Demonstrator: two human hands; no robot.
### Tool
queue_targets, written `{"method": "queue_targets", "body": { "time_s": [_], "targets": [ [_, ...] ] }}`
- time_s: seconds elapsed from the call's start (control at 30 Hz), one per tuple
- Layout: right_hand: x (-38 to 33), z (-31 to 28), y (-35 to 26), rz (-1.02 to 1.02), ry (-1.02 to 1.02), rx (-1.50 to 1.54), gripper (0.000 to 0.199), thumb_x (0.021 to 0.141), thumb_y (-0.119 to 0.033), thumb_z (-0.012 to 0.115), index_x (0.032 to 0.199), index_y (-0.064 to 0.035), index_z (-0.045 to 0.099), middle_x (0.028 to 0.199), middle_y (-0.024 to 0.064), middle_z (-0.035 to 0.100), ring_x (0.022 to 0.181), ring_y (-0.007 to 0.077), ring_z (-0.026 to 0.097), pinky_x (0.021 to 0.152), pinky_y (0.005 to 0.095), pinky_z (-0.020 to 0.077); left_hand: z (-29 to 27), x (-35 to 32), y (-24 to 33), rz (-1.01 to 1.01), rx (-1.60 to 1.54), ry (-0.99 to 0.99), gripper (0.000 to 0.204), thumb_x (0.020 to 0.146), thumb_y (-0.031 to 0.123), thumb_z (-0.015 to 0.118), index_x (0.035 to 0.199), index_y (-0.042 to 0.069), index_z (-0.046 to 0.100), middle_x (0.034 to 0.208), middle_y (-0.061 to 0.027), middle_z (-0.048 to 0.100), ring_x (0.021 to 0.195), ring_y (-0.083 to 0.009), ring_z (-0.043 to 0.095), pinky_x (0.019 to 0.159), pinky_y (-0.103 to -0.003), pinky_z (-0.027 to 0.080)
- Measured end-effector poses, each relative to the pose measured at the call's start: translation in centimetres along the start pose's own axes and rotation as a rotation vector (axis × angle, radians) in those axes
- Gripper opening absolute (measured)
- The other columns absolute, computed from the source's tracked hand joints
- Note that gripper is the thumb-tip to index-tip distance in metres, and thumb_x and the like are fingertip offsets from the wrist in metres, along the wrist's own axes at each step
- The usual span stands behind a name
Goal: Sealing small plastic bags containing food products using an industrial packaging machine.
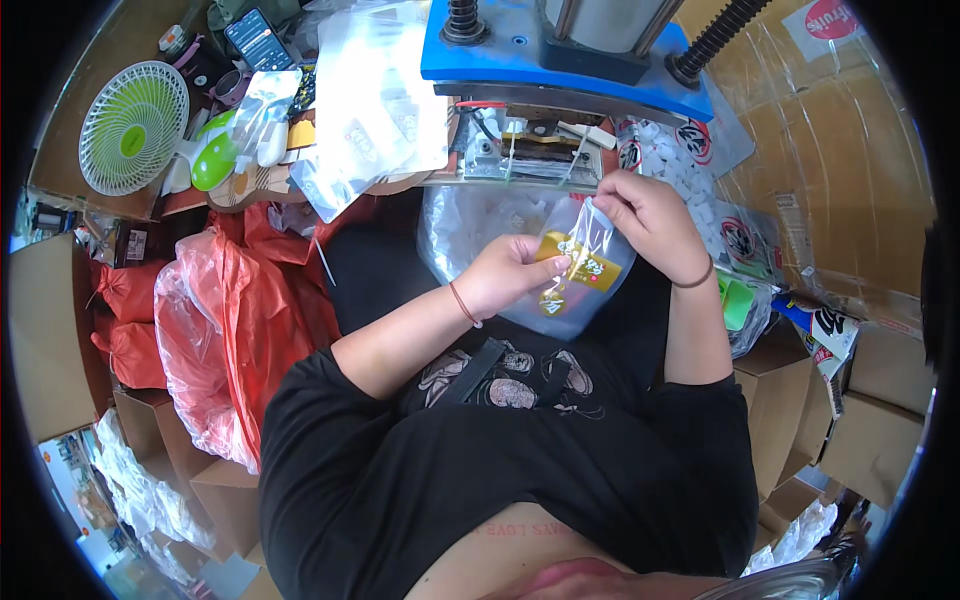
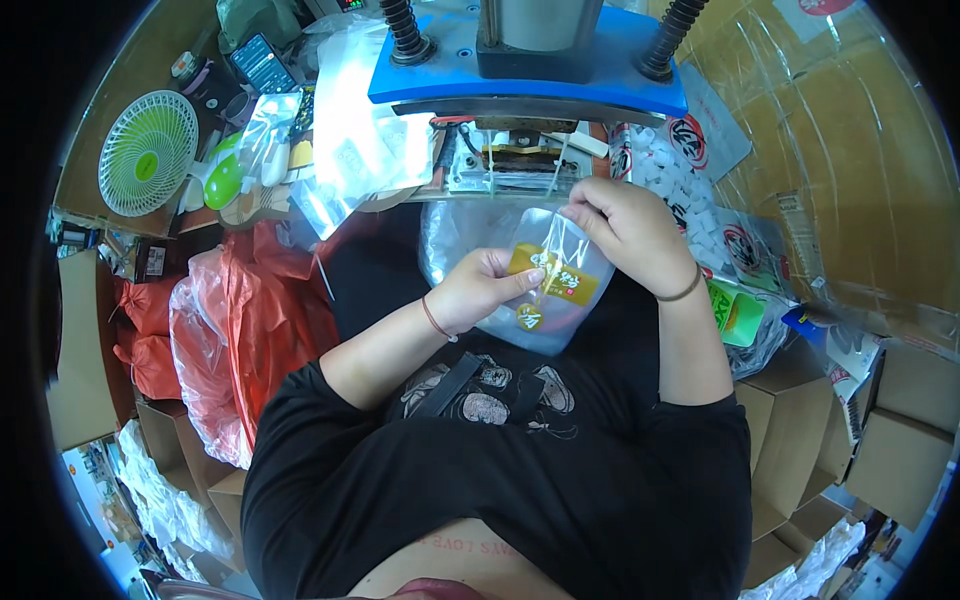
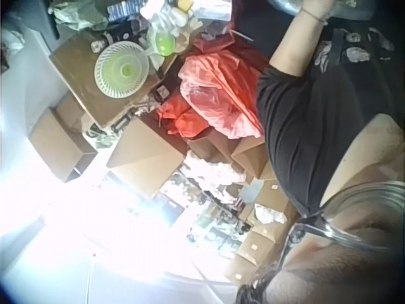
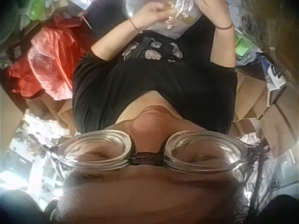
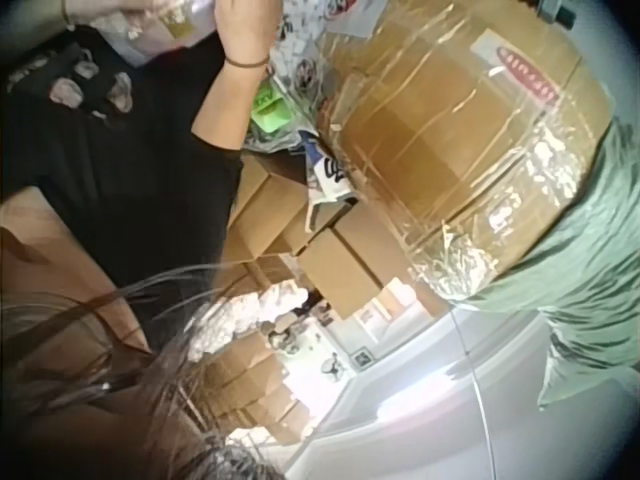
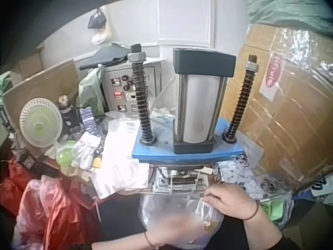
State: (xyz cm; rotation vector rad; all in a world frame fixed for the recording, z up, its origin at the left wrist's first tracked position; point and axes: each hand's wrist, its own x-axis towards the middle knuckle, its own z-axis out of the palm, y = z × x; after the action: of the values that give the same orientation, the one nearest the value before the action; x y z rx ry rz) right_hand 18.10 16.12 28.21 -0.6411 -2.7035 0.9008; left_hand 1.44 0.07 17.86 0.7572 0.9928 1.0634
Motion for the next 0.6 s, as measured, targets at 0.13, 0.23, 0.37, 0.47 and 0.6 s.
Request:
{"method": "queue_targets", "body": {
  "time_s": [0.13,0.23,0.37,0.47,0.6],
  "targets": [
    [-0.6,0.1,0.8,-0.034,0.013,0.02,0.015,0.097,-0.018,0.06,0.094,-0.003,0.062,0.081,0.0125,0.063,0.071,0.0249,0.06,0.066,0.0325,0.047,1.2,-0.1,0.7,-0.032,-0.089,-0.046,0.028,0.099,0.027,0.065,0.108,0.001,0.069,0.093,-0.002,0.072,0.084,-0.0068,0.064,0.077,-0.023,0.052],
    [-0.7,-0.1,1.1,-0.098,0.04,-0.032,0.015,0.096,-0.018,0.061,0.093,-0.0032,0.062,0.08,0.0126,0.062,0.069,0.0246,0.059,0.065,0.0322,0.0467,1.7,-0.4,1.2,-0.058,-0.156,-0.05,0.027,0.098,0.027,0.066,0.106,0.001,0.069,0.092,-0.0017,0.072,0.083,-0.0064,0.064,0.077,-0.023,0.051],
    [-0.9,-0.7,0.4,0.069,0.095,0.177,0.018,0.098,-0.02,0.06,0.093,-0.0025,0.062,0.08,0.0109,0.064,0.07,0.0234,0.06,0.066,0.0327,0.0469,1.4,-0.4,0.8,-0.046,-0.075,-0.001,0.027,0.098,0.027,0.066,0.106,0.001,0.07,0.093,-0.0016,0.071,0.082,-0.006,0.063,0.077,-0.023,0.051],
    [-0.7,0.3,0.2,0.157,0.058,0.244,0.022,0.1,-0.021,0.057,0.093,-0.0011,0.063,0.081,0.008,0.066,0.073,0.0209,0.061,0.069,0.0329,0.0479,1.2,-0.1,0.7,-0.02,0.05,0.019,0.027,0.099,0.027,0.065,0.107,0.001,0.07,0.093,-0.0015,0.071,0.082,-0.0057,0.062,0.077,-0.023,0.051],
    [-1.0,-0.5,0.6,-0.022,-0.04,0.027,0.02,0.1,-0.019,0.056,0.1,-0.0018,0.065,0.085,0.0097,0.066,0.08,0.0233,0.063,0.074,0.034,0.0493,2.0,-0.8,1.3,-0.056,-0.151,0.035,0.027,0.098,0.025,0.066,0.11,0.001,0.069,0.096,-0.0022,0.071,0.083,-0.0067,0.063,0.077,-0.025,0.051]
  ]
}}
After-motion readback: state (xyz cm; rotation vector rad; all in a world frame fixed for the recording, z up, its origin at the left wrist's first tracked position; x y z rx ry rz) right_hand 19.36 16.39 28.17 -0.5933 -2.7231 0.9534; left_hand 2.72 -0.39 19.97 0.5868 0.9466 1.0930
